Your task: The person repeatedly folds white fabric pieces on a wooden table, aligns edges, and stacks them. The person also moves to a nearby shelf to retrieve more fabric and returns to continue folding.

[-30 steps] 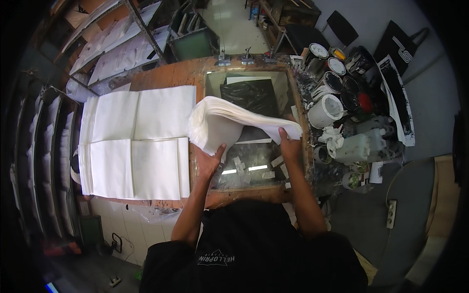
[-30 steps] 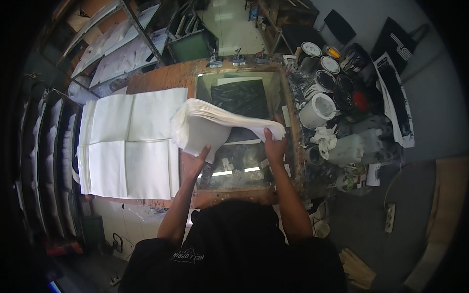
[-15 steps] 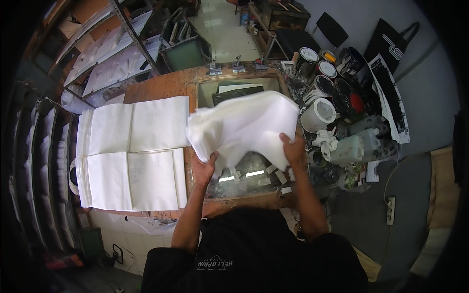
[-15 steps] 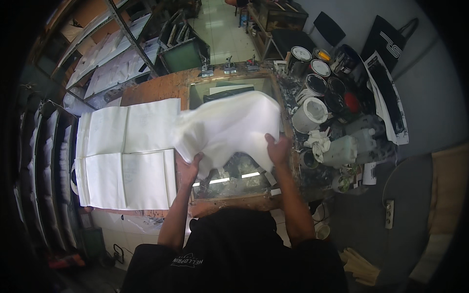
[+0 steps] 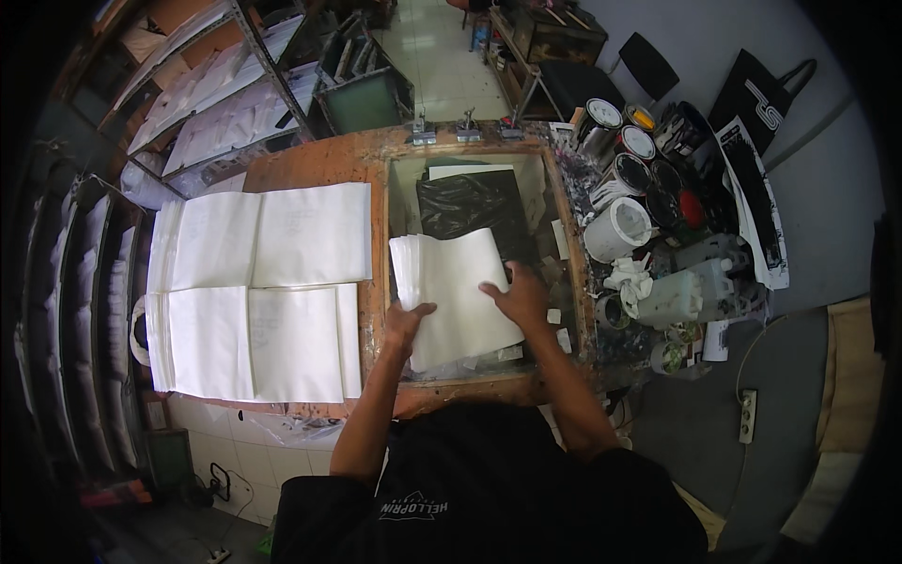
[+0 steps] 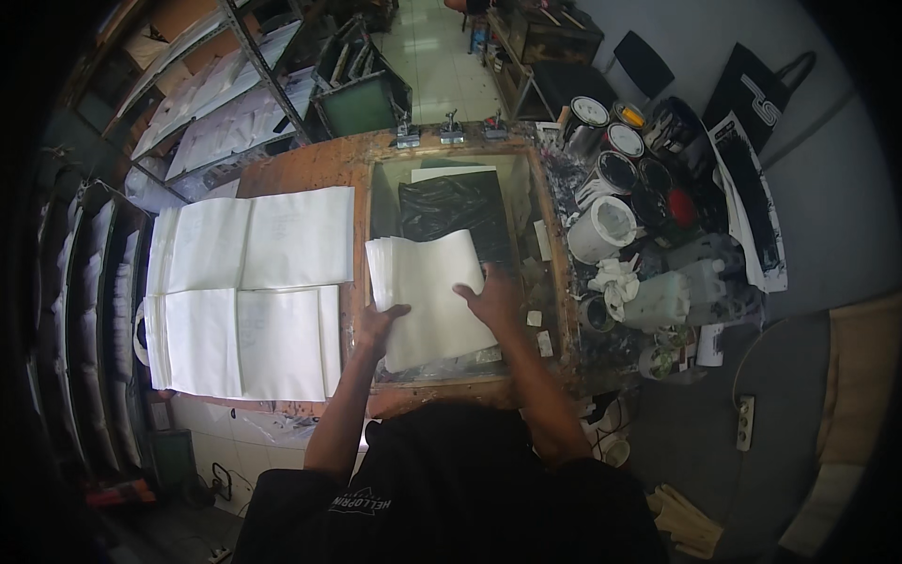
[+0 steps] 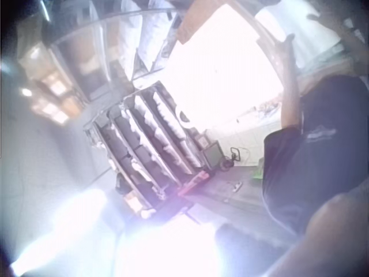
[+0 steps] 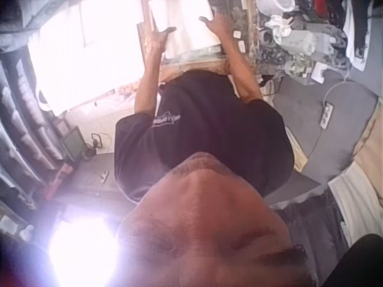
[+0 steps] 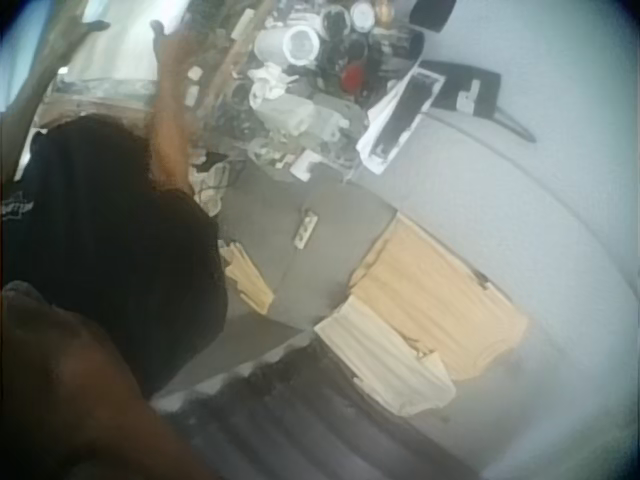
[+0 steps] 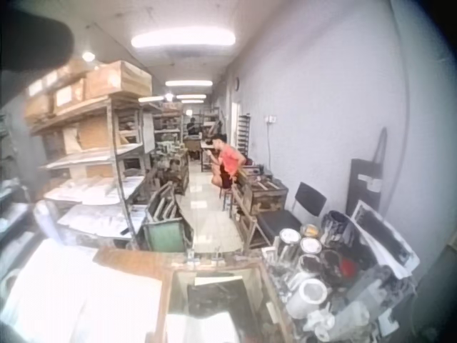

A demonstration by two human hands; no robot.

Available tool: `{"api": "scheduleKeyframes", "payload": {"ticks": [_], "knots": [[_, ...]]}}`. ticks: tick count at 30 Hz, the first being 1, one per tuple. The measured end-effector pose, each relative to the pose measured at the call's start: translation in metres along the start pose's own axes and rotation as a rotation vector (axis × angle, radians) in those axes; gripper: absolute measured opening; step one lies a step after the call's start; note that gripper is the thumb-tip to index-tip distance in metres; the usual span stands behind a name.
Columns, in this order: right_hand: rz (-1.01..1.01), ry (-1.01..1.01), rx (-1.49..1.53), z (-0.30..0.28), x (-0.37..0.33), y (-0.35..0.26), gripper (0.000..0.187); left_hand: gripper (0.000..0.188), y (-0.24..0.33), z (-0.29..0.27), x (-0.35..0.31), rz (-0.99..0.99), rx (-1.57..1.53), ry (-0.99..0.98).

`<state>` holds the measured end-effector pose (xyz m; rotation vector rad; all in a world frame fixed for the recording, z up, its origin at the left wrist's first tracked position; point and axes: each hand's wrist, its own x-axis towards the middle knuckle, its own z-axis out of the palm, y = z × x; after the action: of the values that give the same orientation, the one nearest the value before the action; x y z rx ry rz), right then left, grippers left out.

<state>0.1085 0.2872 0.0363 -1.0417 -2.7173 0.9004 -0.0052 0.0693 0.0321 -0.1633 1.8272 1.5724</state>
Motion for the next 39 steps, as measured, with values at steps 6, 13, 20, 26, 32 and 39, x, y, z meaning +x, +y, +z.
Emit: {"api": "scheduleKeyframes", "payload": {"ticks": [6, 13, 20, 26, 32, 39], "knots": [[0.037, -0.016, 0.348, 0.035, -0.002, -0.008, 0.060, 0.043, -0.003, 0.029, -0.029, 0.562, 0.284, 0.215], [-0.327, -0.077, 0.500, -0.008, -0.040, -0.037, 0.087, 0.051, -0.024, 0.043, -0.039, 0.797, 0.208, 0.005], [-0.753, -0.097, -0.030, -0.153, -0.034, -0.137, 0.106, 0.063, -0.043, 0.046, -0.015, 0.880, 0.352, 0.053], [-0.870, -0.071, 0.184, -0.158, -0.001, -0.148, 0.095, 0.077, -0.038, 0.060, -0.026, 0.861, 0.383, 0.192], [-0.930, 0.223, -0.245, -0.146, 0.015, -0.126, 0.084, 0.074, -0.022, 0.080, -0.036, 0.888, 0.156, 0.228], [-0.551, 0.297, 0.425, -0.075, -0.006, 0.019, 0.085, 0.086, -0.044, 0.078, -0.018, 0.941, 0.283, 0.285]]}}
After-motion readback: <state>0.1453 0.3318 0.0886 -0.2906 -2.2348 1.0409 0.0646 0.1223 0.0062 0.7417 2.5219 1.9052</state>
